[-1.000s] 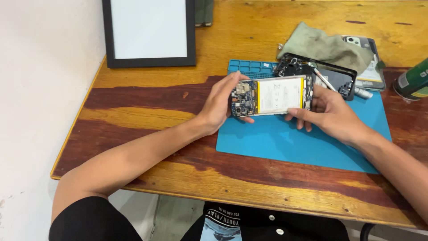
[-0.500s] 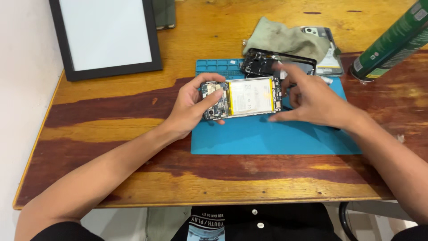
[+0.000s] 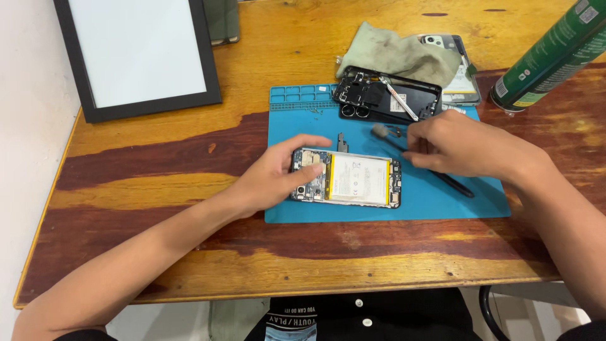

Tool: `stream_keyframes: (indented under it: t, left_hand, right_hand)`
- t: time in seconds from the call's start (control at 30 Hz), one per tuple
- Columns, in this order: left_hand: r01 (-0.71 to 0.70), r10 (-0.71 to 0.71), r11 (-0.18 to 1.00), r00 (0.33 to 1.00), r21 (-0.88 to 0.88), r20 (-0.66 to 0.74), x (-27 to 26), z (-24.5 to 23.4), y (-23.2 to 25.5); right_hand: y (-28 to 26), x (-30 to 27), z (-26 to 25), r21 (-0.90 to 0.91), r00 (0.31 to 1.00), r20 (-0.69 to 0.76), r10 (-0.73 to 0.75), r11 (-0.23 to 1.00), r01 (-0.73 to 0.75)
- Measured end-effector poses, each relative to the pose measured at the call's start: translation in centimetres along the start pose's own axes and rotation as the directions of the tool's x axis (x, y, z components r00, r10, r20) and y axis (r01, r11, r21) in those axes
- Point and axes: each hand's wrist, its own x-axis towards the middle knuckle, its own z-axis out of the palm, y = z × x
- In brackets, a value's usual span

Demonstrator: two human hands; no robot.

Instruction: The person cleans the internal components of a disassembled smartphone using a brush and then reattaches the back cover. The person uses a brush to clean the motherboard and battery area, then aligns and presses the back cover onto the phone chassis.

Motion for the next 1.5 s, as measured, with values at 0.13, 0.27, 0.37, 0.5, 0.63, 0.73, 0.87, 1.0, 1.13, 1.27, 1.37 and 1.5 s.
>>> stream_keyframes:
  t: [0.13, 0.27, 0.37, 0.5, 0.63, 0.73, 0.87, 1.0, 1.13, 1.27, 1.37, 1.5]
  left_hand:
    - [-0.205, 0.171, 0.826, 0.979, 0.525, 0.112, -0.7, -0.6, 1.0]
    - [-0.292, 0.318, 0.525, 0.939, 0.800, 0.134, -2.1, -0.2, 1.6]
    - [-0.259, 0.321, 0.399, 0.938, 0.879, 0.130, -2.6, 0.0, 2.1]
    - [-0.214, 0.265, 0.366, 0.957, 0.905, 0.119, -2.5, 0.1, 2.3]
    - [-0.245, 0.257, 0.438, 0.956, 0.865, 0.140, -2.5, -0.1, 1.8]
    - [-0.231, 0.254, 0.475, 0.960, 0.849, 0.119, -2.4, -0.5, 1.6]
    - [-0.220, 0.332, 0.430, 0.940, 0.876, 0.073, -2.3, -0.1, 0.7]
    - [-0.185, 0.400, 0.380, 0.916, 0.906, 0.020, -2.2, 1.1, -0.2]
    - [-0.222, 0.465, 0.393, 0.885, 0.892, 0.016, -2.1, 1.1, -0.7]
    - [-0.243, 0.455, 0.389, 0.889, 0.889, 0.043, -1.9, 0.8, -0.7]
    - [-0.249, 0.450, 0.392, 0.891, 0.885, 0.052, -2.0, 0.6, -0.8]
    - [-0.336, 0.497, 0.331, 0.856, 0.882, 0.139, -1.8, 0.0, -0.5]
  right_hand:
    - [-0.9, -0.8, -0.9, -0.054, 0.974, 0.043, 0.221, 0.974, -0.219]
    - [-0.4, -0.7, -0.4, 0.022, 0.988, -0.156, 0.018, 1.000, -0.015]
    - [0.4, -0.6, 0.4, 0.035, 0.944, -0.300, -0.136, 0.988, 0.153]
    - [0.5, -0.6, 0.8, -0.005, 0.922, -0.338, -0.188, 0.980, 0.198]
    - [-0.1, -0.7, 0.7, -0.004, 0.993, -0.121, 0.008, 1.000, -0.008]
    - [-0.3, -0.6, 0.7, 0.061, 0.951, -0.233, -0.202, 0.973, 0.222]
    - [-0.6, -1.0, 1.2, -0.017, 0.829, -0.374, -0.416, 0.897, 0.442]
    - [-1.5, -1.3, 1.2, 0.010, 0.938, -0.218, -0.270, 0.960, 0.279]
    - [-2.0, -1.1, 1.8, 0.094, 0.932, -0.134, -0.337, 0.932, 0.350]
    - [-0.9, -0.5, 1.6, 0.119, 0.890, -0.170, -0.422, 0.888, 0.444]
    - [0.6, -0.2, 0.9, 0.128, 0.937, -0.143, -0.320, 0.932, 0.338]
    - [0.6, 0.7, 1.7, 0.185, 0.905, -0.166, -0.392, 0.889, 0.419]
